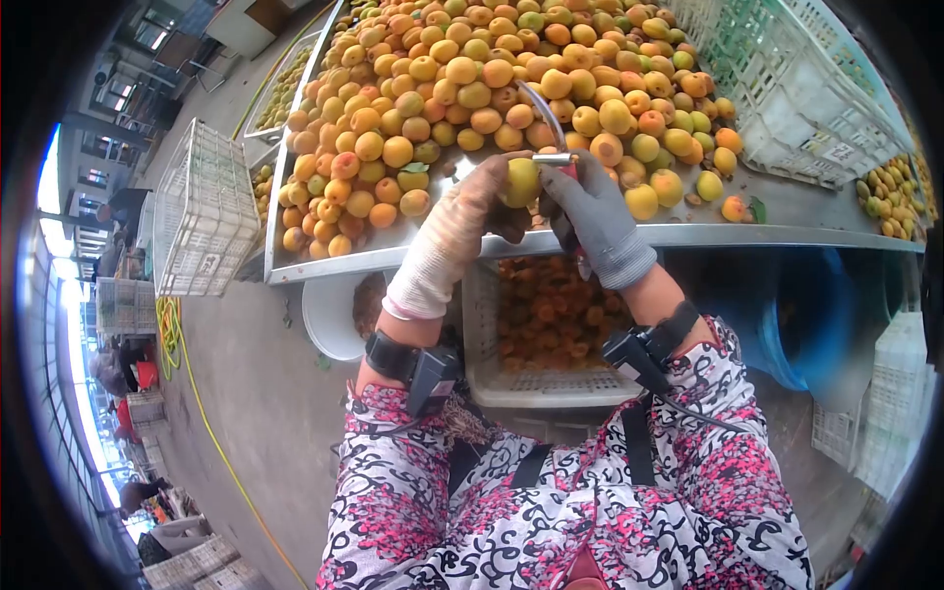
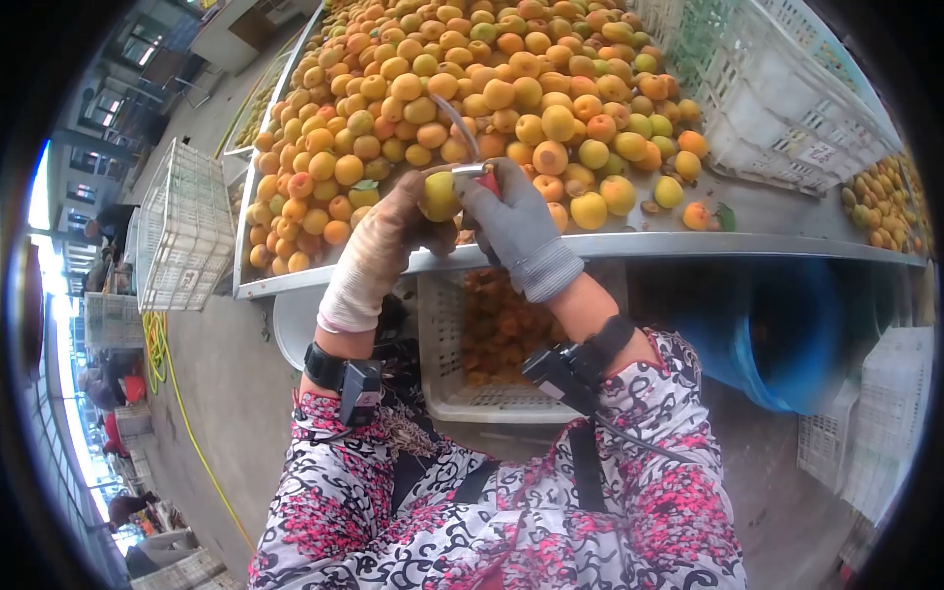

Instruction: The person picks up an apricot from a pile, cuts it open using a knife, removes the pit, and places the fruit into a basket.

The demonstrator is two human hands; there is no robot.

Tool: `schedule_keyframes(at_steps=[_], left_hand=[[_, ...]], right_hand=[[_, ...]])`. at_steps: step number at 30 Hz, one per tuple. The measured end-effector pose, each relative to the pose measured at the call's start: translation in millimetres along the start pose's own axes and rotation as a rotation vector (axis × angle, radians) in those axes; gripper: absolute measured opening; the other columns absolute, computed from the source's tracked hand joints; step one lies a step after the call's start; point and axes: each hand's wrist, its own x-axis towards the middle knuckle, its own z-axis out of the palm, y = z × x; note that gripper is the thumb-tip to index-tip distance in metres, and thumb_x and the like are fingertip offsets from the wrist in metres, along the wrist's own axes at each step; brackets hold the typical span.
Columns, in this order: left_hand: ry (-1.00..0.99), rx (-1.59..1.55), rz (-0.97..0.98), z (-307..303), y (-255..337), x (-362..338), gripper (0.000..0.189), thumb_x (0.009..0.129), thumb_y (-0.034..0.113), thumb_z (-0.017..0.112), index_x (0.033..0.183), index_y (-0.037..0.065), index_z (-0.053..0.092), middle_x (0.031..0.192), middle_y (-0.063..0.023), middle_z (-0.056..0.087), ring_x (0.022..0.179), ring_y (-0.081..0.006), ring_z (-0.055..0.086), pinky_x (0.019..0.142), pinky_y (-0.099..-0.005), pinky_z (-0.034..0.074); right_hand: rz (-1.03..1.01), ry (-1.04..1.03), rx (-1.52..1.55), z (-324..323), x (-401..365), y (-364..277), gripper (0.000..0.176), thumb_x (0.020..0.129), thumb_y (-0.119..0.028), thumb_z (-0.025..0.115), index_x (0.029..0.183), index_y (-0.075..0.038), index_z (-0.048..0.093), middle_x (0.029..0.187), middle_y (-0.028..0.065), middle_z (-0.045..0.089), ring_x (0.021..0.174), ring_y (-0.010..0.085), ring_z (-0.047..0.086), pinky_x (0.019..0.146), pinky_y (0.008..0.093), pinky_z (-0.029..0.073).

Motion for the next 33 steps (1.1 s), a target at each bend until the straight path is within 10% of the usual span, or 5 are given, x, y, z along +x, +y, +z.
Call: schedule_keyframes(at_steps=[4, 12, 33], left_hand=[[-0.105, -0.119, 0.006, 7, 9, 0, 0.050, 0.092, 0.039, 0.050, 0.122, 0.000, 0.054, 0.077, -0.0061, 0.060, 0.067, -0.0153, 0.057, 0.067, -0.0250, 0.045], [-0.152, 0.059, 0.233, 19, 5, 0, 0.064, 0.087, 0.047, 0.056, 0.129, 0.000, 0.047, 0.113, -0.0077, 0.055, 0.106, -0.0166, 0.051, 0.094, -0.0298, 0.039], [-0.127, -0.379, 0.212, 14, -5, 4, 0.051, 0.089, 0.037, 0.058, 0.117, -0.006, 0.053, 0.104, -0.0105, 0.059, 0.093, -0.0165, 0.058, 0.083, -0.0271, 0.048]], right_hand=[[0.077, 0.120, 0.067, -10, 3, -8, 0.027, 0.088, -0.027, 0.059, 0.099, -0.003, 0.052, 0.067, 0.0022, 0.053, 0.045, 0.0075, 0.046, 0.038, 0.0210, 0.036], [0.115, 0.081, 0.207, -10, -2, -10, 0.029, 0.088, -0.028, 0.058, 0.098, -0.001, 0.055, 0.065, 0.0013, 0.052, 0.049, 0.0071, 0.049, 0.041, 0.0201, 0.037], [-0.145, -0.122, -0.065, -9, -18, -5, 0.027, 0.098, -0.028, 0.048, 0.101, -0.003, 0.056, 0.068, -0.0036, 0.047, 0.060, 0.0030, 0.043, 0.052, 0.0191, 0.038]])
